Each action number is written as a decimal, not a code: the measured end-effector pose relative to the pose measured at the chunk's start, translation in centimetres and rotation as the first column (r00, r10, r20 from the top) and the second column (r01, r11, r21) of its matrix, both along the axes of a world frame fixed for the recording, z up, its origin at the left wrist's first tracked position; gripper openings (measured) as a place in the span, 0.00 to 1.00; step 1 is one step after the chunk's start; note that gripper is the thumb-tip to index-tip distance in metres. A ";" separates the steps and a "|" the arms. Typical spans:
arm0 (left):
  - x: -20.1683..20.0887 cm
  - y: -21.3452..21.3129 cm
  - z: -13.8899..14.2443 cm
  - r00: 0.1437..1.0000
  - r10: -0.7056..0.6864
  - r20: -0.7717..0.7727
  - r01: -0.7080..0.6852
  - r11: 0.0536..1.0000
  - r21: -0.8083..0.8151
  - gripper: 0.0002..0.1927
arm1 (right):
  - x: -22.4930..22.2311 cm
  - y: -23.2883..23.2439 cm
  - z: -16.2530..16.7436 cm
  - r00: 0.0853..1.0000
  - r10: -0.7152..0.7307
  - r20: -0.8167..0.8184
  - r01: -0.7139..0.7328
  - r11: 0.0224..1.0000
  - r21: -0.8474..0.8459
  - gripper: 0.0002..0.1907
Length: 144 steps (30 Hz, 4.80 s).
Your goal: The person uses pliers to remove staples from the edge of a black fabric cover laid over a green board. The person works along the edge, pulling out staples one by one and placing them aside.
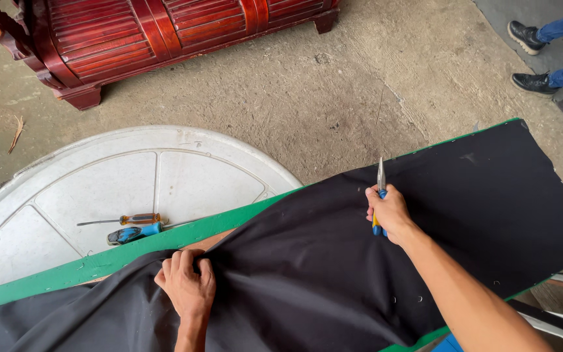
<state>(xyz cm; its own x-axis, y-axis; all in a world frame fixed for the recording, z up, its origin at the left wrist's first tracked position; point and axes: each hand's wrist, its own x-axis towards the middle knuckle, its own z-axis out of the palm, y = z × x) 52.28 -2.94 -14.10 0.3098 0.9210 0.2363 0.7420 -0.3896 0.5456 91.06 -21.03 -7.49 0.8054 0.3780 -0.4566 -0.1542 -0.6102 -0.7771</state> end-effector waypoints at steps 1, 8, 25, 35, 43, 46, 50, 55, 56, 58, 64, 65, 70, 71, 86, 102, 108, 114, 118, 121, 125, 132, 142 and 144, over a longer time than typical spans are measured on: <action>-0.2 0.0 -0.1 1.000 0.004 0.011 -0.004 1.000 0.009 0.04 | -0.1 -0.3 0.0 0.998 -0.042 -0.052 0.045 0.998 0.054 0.11; -0.3 -0.1 -0.7 0.999 0.038 0.032 -0.038 0.999 0.001 0.05 | 2.7 -2.1 1.5 0.860 -0.025 -0.510 0.189 0.944 0.271 0.17; -0.6 0.2 -1.0 0.999 0.035 0.027 -0.036 0.999 0.025 0.06 | 6.3 -1.6 4.6 0.869 0.005 -0.494 -0.066 0.992 -0.107 0.17; -0.7 0.4 -0.8 0.999 0.045 -0.008 -0.045 0.999 0.024 0.05 | 6.5 -0.6 4.0 0.963 0.150 -0.225 -0.214 0.930 -0.298 0.17; -0.8 0.6 -0.5 0.991 0.056 -0.119 -0.048 0.996 0.070 0.06 | 3.4 -3.8 1.4 0.993 0.114 -0.016 -0.114 0.994 -0.002 0.19; -0.6 0.5 0.0 0.992 0.075 -0.099 -0.059 0.986 0.154 0.12 | 5.3 -4.8 1.8 0.955 0.087 -0.283 -0.073 0.996 0.060 0.21; 1.8 -0.9 1.7 0.997 0.064 -0.038 -0.054 0.975 0.215 0.20 | 8.2 -5.3 2.4 0.929 0.105 -0.356 -0.113 0.994 -0.001 0.24; 10.0 -4.9 3.8 0.994 -0.100 0.053 0.088 0.977 0.193 0.18 | 11.0 -4.5 3.0 0.888 0.166 -0.428 -0.226 0.970 -0.093 0.25; 12.0 -5.7 4.1 0.990 -0.131 0.051 0.119 0.975 0.189 0.18 | 11.3 -4.6 3.1 0.880 0.189 -0.436 -0.255 0.962 -0.100 0.25; 16.0 -6.5 4.7 0.980 -0.191 0.047 0.179 0.966 0.186 0.18 | 11.9 -4.6 3.3 0.864 0.235 -0.445 -0.313 0.943 -0.109 0.25; 23.8 -7.0 4.6 0.957 -0.288 0.017 0.288 0.958 0.002 0.20 | 12.2 -5.6 3.3 0.833 0.248 -0.495 -0.323 0.944 -0.070 0.25; 24.6 -7.0 4.4 0.955 -0.297 0.010 0.298 0.955 -0.014 0.20 | 12.3 -5.7 3.2 0.828 0.256 -0.499 -0.334 0.940 -0.071 0.25; 27.4 -7.5 3.5 0.946 -0.322 -0.048 0.318 0.945 -0.073 0.22 | 12.6 -5.5 2.4 0.812 0.256 -0.525 -0.319 0.947 -0.032 0.22; 27.7 -7.6 3.4 0.943 -0.328 -0.051 0.324 0.944 -0.067 0.23 | 12.5 -5.6 2.2 0.814 0.235 -0.531 -0.295 0.955 -0.030 0.21; 31.6 -8.1 3.1 0.919 -0.390 0.057 0.392 0.920 -0.017 0.13 | 7.8 -6.9 1.0 0.940 0.275 -0.204 -0.270 0.962 0.050 0.22; 31.8 -8.0 3.2 0.922 -0.347 0.172 0.366 0.926 -0.095 0.08 | 9.3 -5.4 0.1 0.926 0.256 -0.278 -0.291 0.953 -0.090 0.18; 32.5 -7.8 2.8 0.944 -0.286 0.162 0.312 0.936 -0.166 0.08 | 5.7 -7.5 -0.6 0.940 0.331 0.083 -0.340 0.930 0.141 0.16; 31.2 -8.5 3.0 0.924 -0.358 0.135 0.369 0.928 -0.059 0.13 | 5.0 -9.8 2.3 0.848 0.364 -0.385 -0.308 0.930 0.199 0.25; 28.5 -10.1 4.1 0.919 -0.394 0.008 0.386 0.905 0.176 0.26 | 3.5 -12.2 3.5 0.848 0.477 -0.230 -0.523 0.821 -0.228 0.23; 23.4 -9.3 5.0 0.889 -0.458 0.001 0.454 0.880 0.139 0.27 | 3.0 -14.4 2.7 0.724 0.624 0.295 -0.492 0.766 -0.414 0.33; 12.6 -2.2 6.1 0.977 -0.184 -0.111 0.199 0.970 0.139 0.19 | 3.9 -17.9 -0.7 0.567 0.652 0.504 -0.355 0.745 -0.564 0.36; -0.7 5.8 8.7 0.922 0.262 -0.284 -0.261 0.964 0.042 0.17 | 4.8 -22.8 -7.8 0.403 0.552 0.730 -0.385 0.826 -0.412 0.28; 0.6 11.8 9.0 0.828 0.100 -0.551 -0.243 0.951 -0.193 0.25 | 1.3 -27.1 -2.3 0.426 0.561 0.710 -0.237 0.826 -0.511 0.29; 1.4 13.5 8.7 0.760 0.007 -0.650 -0.269 0.914 -0.305 0.23 | 0.0 -27.1 -1.0 0.524 0.539 0.660 -0.245 0.837 -0.489 0.32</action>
<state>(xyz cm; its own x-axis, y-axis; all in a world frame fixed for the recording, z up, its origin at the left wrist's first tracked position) 53.72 10.57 -5.38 0.1271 0.9398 -0.3173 0.9916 -0.1286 0.0162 91.02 -48.13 -8.48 0.7018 0.7071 0.0860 0.7027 -0.6675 -0.2462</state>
